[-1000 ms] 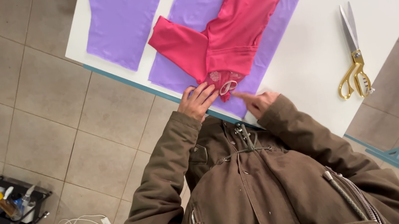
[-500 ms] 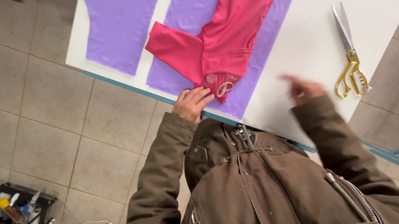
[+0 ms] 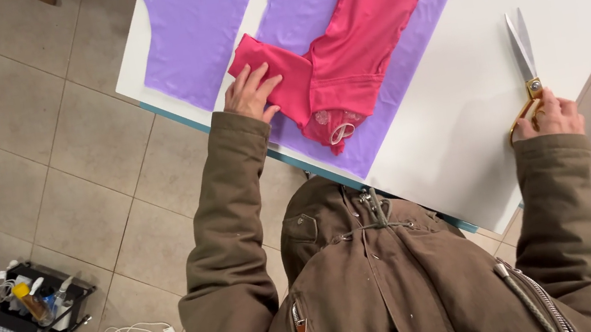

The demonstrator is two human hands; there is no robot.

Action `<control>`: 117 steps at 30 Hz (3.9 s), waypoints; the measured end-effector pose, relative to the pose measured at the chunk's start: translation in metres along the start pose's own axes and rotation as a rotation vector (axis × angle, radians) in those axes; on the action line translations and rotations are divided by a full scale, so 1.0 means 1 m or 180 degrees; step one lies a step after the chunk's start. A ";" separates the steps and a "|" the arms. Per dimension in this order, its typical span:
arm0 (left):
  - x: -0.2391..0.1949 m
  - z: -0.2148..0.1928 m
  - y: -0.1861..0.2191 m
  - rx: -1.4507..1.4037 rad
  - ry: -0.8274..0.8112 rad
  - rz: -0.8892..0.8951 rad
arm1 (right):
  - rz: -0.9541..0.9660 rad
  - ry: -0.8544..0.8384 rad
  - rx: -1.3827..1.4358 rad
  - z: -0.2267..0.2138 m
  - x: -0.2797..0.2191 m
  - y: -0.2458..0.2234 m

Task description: The person uses gold-handled scissors to cut a large piece of purple fabric laid out on a white table, using a pink garment as a template. After cutting, the person folds the purple fabric and places the pink garment aside.

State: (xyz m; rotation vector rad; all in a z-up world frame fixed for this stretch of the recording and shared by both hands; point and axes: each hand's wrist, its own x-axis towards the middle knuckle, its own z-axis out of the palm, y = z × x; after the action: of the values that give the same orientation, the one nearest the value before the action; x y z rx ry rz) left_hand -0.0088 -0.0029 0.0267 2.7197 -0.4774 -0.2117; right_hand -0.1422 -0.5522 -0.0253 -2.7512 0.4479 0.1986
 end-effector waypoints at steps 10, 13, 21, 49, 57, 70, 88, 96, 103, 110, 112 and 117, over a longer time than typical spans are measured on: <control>-0.051 0.056 0.018 -0.0423 0.1592 -0.0420 | -0.0192 -0.0093 -0.0166 -0.027 -0.016 -0.021; -0.085 0.067 0.069 -0.1296 0.1949 -0.0718 | -0.0034 -0.0330 -0.0636 -0.035 -0.009 -0.032; -0.171 0.198 0.118 -0.6480 0.0696 -0.2357 | -0.0021 -0.0533 -0.0067 0.000 0.015 0.032; -0.118 0.190 0.168 -0.6124 0.0362 -0.2640 | -0.1089 -0.3692 0.0471 -0.037 -0.062 -0.122; -0.119 0.198 0.163 -0.6208 0.0069 -0.2673 | -0.1019 -0.3839 0.1163 0.016 -0.052 -0.113; -0.118 0.202 0.161 -0.6279 0.0073 -0.2542 | -0.1066 -0.3574 0.0730 0.006 -0.056 -0.122; -0.120 0.211 0.151 -0.6063 -0.0014 -0.2520 | -0.1130 -0.3561 0.0592 -0.010 -0.053 -0.137; -0.062 0.065 0.088 -0.2793 -0.0154 -0.2259 | -0.1090 -0.3486 0.0684 -0.013 -0.058 -0.138; 0.006 0.082 0.074 -0.1215 0.1180 -0.2223 | -0.1061 -0.3440 0.0692 -0.016 -0.058 -0.139; 0.034 0.094 0.166 -0.1898 0.1222 -0.0852 | -0.1011 -0.3439 0.0551 -0.013 -0.061 -0.136; 0.042 0.133 0.194 -0.1473 0.1374 -0.0168 | -0.1100 -0.3376 0.0743 -0.012 -0.059 -0.136; -0.002 0.121 0.237 -0.1363 0.0263 0.1756 | -0.1245 -0.3188 0.1029 0.024 -0.060 -0.100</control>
State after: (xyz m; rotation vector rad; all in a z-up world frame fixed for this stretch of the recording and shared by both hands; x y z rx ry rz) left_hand -0.1066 -0.2498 0.0064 2.0826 -1.0017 -0.0430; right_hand -0.1677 -0.4372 -0.0046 -2.0160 -0.2998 1.1820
